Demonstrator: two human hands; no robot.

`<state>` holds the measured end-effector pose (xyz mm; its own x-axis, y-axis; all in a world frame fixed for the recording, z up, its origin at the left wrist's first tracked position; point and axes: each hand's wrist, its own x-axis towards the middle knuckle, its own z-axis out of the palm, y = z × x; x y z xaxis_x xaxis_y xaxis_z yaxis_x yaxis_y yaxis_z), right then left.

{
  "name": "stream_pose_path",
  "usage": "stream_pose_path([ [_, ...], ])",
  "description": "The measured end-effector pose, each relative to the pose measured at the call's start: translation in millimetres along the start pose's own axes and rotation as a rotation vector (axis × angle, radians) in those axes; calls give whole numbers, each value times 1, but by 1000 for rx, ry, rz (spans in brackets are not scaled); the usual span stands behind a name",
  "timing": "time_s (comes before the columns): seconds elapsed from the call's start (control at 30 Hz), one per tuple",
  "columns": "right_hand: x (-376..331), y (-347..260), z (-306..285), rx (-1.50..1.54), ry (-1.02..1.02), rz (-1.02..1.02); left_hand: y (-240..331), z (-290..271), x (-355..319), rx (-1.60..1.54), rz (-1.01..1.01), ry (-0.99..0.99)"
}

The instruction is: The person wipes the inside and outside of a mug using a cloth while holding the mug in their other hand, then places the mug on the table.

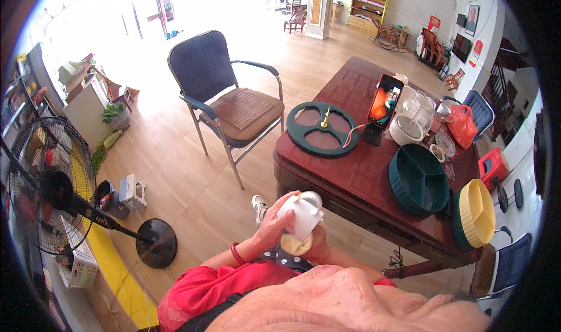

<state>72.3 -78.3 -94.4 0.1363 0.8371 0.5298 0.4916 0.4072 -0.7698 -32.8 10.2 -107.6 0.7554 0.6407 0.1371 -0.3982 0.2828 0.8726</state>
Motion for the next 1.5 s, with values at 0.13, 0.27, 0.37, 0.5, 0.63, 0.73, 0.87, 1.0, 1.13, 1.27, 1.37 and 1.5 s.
stream_pose_path([
  [0.13,-16,5,27,617,383,349,-4,3,9,-162,4,1],
  [0.27,-14,36,25,407,115,173,11,0,-2,82,-45,43],
  [0.37,-8,35,16,299,-42,96,11,-2,-6,53,-49,22],
  [0.5,-26,7,19,469,164,262,-13,-14,-3,-20,125,-94],
  [0.63,-27,7,32,265,231,231,-8,-14,0,22,235,-85],
  [0.73,-17,10,33,172,104,57,-3,-17,-9,67,44,-24],
  [0.87,-14,17,14,-73,-66,-60,-8,-21,-10,314,1,22],
  [1.0,-33,23,13,-105,66,-54,-11,-15,-6,59,-72,28],
  [1.13,-18,3,11,63,-121,2,-3,-17,-6,-106,-102,-52],
  [1.27,-8,28,-7,-101,-488,131,1,-14,-10,107,-193,1],
  [1.37,1,12,-17,-225,-421,-56,-15,-21,-8,-145,-322,75],
  [1.5,-30,16,8,-1293,-155,-449,-21,-16,-6,-309,-96,-63],
])
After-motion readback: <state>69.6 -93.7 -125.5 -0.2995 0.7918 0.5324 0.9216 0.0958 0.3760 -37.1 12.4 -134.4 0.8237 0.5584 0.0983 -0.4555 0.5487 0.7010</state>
